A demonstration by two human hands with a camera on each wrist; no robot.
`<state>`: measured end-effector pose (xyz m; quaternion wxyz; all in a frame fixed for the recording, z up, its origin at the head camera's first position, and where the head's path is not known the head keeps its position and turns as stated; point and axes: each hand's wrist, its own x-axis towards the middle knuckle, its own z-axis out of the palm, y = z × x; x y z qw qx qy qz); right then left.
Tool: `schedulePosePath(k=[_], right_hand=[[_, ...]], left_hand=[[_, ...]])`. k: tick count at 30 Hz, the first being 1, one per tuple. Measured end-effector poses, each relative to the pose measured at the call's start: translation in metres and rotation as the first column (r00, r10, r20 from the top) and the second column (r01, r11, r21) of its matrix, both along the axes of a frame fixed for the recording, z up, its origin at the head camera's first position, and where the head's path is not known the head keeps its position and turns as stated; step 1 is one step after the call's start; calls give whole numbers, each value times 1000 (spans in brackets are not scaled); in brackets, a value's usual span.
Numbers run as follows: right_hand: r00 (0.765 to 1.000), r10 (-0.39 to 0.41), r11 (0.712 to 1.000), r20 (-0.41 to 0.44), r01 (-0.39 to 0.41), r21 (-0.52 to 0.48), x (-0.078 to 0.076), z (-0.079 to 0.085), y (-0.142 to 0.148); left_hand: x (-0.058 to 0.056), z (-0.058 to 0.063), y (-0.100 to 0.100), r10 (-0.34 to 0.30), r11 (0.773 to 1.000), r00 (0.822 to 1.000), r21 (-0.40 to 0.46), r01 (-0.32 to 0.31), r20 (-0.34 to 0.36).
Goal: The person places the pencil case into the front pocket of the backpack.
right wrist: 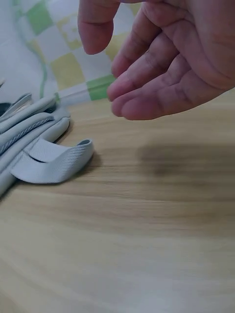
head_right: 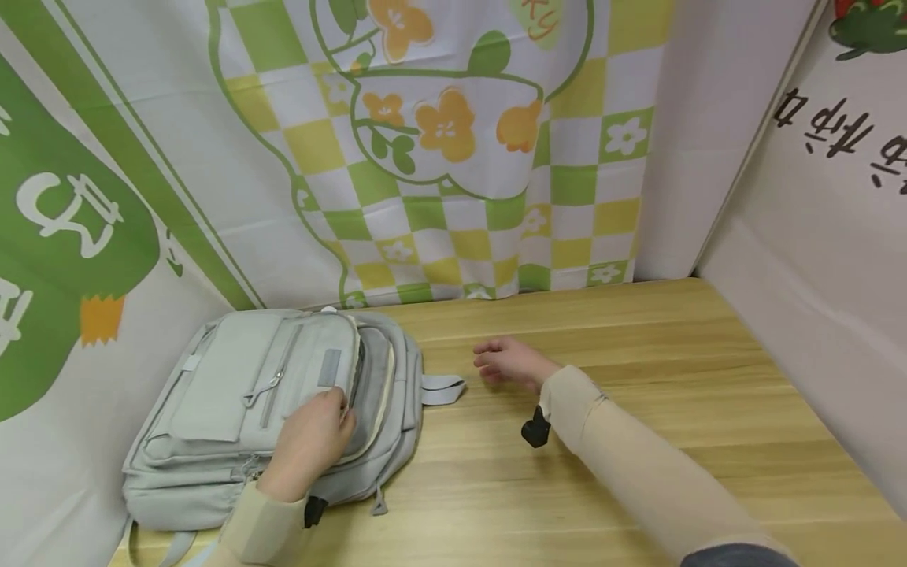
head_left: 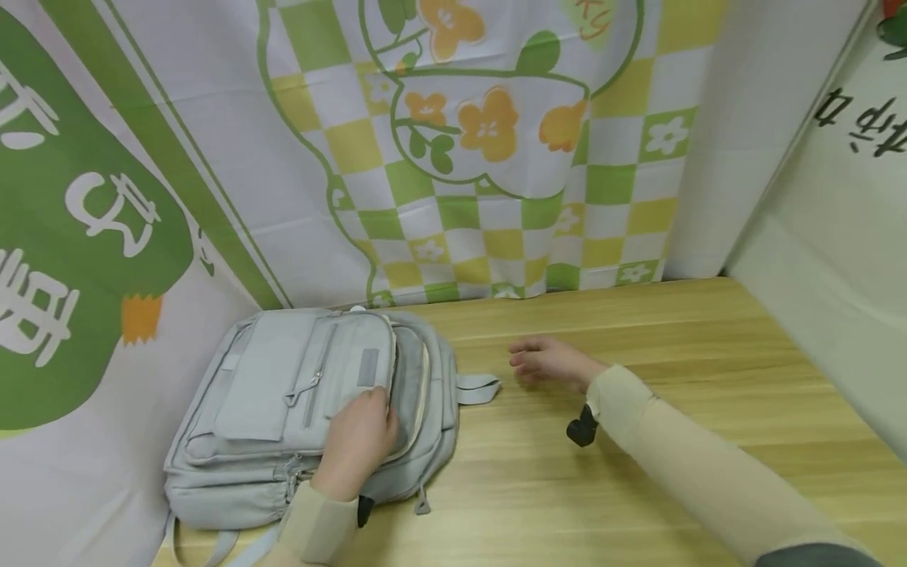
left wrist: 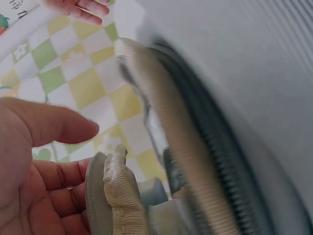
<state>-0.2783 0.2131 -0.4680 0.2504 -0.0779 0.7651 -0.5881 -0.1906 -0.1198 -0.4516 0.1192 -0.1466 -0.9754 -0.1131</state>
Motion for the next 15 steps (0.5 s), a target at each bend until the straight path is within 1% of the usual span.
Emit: schedulePosePath(k=[2,3,4,6,7,9,12,14,15], right_hand=[[995,52,996,-91,-44,78,8,8,5],[985,83,989,-150,-63,132,13,13,7],[971,115,979,-212,-75,190,18,18,9],[933,172,954,-316,-78,291,27,26,13],[910,199,939,-363,-70,338,32,31,15],[857,254,904,-449,-45,425,42,38,18],[778,318,868,-542,-8,497,56,43,21],[706,366,845,-607,21,535,65,43,21],[665,390,835,-637,37,550,70,42,21]], left_hand=[[4,2,-1,-14,1000,998,-17,13,-68],[6,3,-1,-20,999,994,-29,17,-106],[7,5,0,-23,999,989,-36,18,-144],[8,7,1,-32,999,977,-37,25,-211],[8,9,2,-38,999,971,-33,31,-237],[9,11,5,-65,998,957,-11,64,-283],[9,14,9,-147,987,934,17,161,-327],[10,13,12,-218,971,918,19,238,-330],[10,13,12,-254,962,913,15,273,-320]])
